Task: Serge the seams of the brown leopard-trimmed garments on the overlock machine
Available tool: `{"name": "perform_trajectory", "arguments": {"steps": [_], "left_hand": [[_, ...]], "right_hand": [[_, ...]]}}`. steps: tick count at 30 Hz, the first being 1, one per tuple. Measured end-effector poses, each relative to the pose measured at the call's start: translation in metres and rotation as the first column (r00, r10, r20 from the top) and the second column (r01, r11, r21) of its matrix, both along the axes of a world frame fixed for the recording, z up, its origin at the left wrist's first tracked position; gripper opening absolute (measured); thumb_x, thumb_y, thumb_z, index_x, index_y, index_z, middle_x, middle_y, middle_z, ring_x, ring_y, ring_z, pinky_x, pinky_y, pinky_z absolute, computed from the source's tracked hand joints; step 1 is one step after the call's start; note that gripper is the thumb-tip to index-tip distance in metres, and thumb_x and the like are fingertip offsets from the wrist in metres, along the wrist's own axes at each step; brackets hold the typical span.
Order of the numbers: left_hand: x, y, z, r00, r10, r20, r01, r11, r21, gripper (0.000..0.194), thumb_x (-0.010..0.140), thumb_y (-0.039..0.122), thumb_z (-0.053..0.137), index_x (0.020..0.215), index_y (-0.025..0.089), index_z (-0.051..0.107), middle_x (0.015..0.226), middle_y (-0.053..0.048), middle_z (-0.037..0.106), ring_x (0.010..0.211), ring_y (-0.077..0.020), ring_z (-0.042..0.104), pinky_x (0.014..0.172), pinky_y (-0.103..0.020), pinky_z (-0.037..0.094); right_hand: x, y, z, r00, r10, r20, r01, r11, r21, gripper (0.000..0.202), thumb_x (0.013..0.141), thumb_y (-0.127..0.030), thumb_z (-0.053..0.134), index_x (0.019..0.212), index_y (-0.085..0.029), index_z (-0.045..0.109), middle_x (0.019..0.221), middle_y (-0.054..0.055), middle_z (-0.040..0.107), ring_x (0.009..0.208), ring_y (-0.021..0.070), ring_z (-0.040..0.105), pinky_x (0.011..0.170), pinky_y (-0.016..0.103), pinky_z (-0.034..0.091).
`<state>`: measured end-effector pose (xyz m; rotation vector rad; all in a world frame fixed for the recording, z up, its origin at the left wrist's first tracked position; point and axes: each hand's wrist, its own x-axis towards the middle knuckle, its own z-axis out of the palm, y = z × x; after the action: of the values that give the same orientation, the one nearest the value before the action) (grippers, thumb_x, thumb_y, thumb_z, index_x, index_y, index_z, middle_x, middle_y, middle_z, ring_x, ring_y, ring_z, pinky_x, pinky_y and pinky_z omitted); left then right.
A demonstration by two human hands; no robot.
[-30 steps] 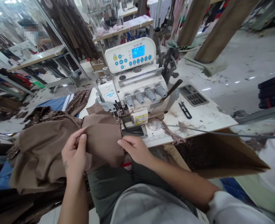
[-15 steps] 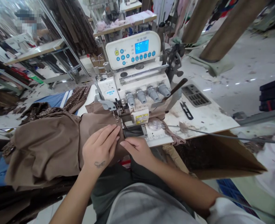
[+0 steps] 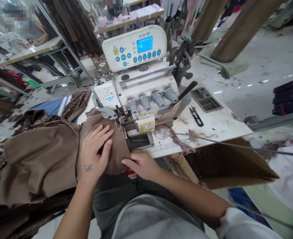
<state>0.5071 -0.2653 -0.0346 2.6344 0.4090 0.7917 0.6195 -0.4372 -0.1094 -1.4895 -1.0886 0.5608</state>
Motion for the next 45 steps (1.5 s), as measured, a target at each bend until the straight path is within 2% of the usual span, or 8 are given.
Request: {"name": "perform_trajectory", "arguments": {"steps": [9,14,17,21,26,37,40,45], "left_hand": [[0.025,0.041,0.015,0.996,0.029,-0.087,-0.040,0.991,-0.126,0.036,0.097,0.040,0.068,0.131,0.030,0.073,0.140,-0.001,0.070,0.143,-0.0238,0.055,0.125,-0.043,0.040],[0.046,0.065,0.019,0.994,0.113,0.007,-0.112,0.989,-0.097,0.026,0.097,0.035,0.067,0.116,0.024,0.080,0.128,-0.005,0.076,0.129,-0.0268,0.066,0.118,-0.043,0.047],[0.034,0.046,0.023,0.956,0.203,0.211,-0.234,0.964,0.130,0.024,0.098,0.024,0.063,0.116,0.023,0.078,0.123,-0.007,0.078,0.119,-0.0254,0.071,0.109,-0.040,0.052],[0.000,-0.009,0.018,0.985,0.016,0.170,-0.055,0.973,0.225,0.035,0.092,0.014,0.069,0.125,0.027,0.073,0.125,-0.005,0.077,0.121,-0.0239,0.071,0.114,-0.042,0.049],[-0.003,-0.031,0.007,0.991,0.115,-0.066,-0.112,0.992,0.054,0.038,0.100,0.031,0.063,0.138,0.029,0.066,0.146,-0.003,0.066,0.145,-0.0276,0.053,0.124,-0.052,0.038],[0.043,0.054,-0.004,0.997,0.042,-0.066,-0.060,0.951,-0.303,0.042,0.096,0.046,0.064,0.133,0.028,0.073,0.163,-0.003,0.048,0.159,-0.0316,0.030,0.131,-0.056,0.024],[0.045,0.071,-0.007,0.995,0.081,-0.056,-0.097,0.908,-0.407,0.039,0.097,0.047,0.062,0.130,0.031,0.075,0.170,-0.002,0.036,0.157,-0.0309,0.034,0.131,-0.052,0.024],[0.015,0.067,0.002,0.972,0.144,-0.185,-0.215,0.860,-0.463,0.052,0.103,0.058,0.048,0.152,0.042,0.053,0.158,0.001,0.054,0.148,-0.0280,0.048,0.128,-0.050,0.031]], "right_hand": [[-0.009,-0.001,0.004,0.998,-0.065,0.014,0.065,0.998,0.003,0.060,0.104,-0.050,0.059,0.057,-0.020,0.036,0.055,-0.007,0.032,0.053,0.0097,0.034,0.055,0.026,0.025],[-0.001,0.011,0.021,0.967,-0.014,-0.254,0.016,1.000,0.006,0.051,0.102,-0.046,0.061,0.061,-0.023,0.041,0.053,-0.005,0.047,0.059,0.0149,0.065,0.051,0.020,0.037],[-0.005,0.011,0.024,0.910,0.030,-0.413,-0.021,0.999,0.027,0.043,0.102,-0.047,0.060,0.068,-0.023,0.052,0.060,-0.002,0.064,0.068,0.0198,0.076,0.057,0.022,0.052],[-0.012,0.008,0.018,0.862,0.032,-0.506,-0.002,0.998,0.060,0.040,0.100,-0.052,0.063,0.073,-0.022,0.061,0.064,0.000,0.071,0.065,0.0201,0.077,0.060,0.026,0.061],[-0.009,0.016,0.017,0.810,0.018,-0.587,0.049,0.994,0.097,0.036,0.098,-0.053,0.067,0.083,-0.020,0.072,0.070,0.001,0.075,0.063,0.0189,0.078,0.060,0.025,0.063],[0.000,0.018,0.010,0.832,-0.039,-0.553,0.061,0.998,0.021,0.040,0.098,-0.056,0.067,0.090,-0.019,0.080,0.088,0.007,0.082,0.061,0.0160,0.076,0.056,0.023,0.060],[0.004,0.017,-0.002,0.903,0.007,-0.429,-0.015,1.000,-0.014,0.041,0.099,-0.055,0.067,0.087,-0.018,0.081,0.081,0.007,0.080,0.062,0.0177,0.076,0.059,0.026,0.061],[0.007,0.018,-0.007,0.941,0.092,-0.326,-0.104,0.994,-0.022,0.038,0.100,-0.050,0.065,0.086,-0.018,0.080,0.077,0.006,0.078,0.060,0.0176,0.074,0.059,0.027,0.061]]}}
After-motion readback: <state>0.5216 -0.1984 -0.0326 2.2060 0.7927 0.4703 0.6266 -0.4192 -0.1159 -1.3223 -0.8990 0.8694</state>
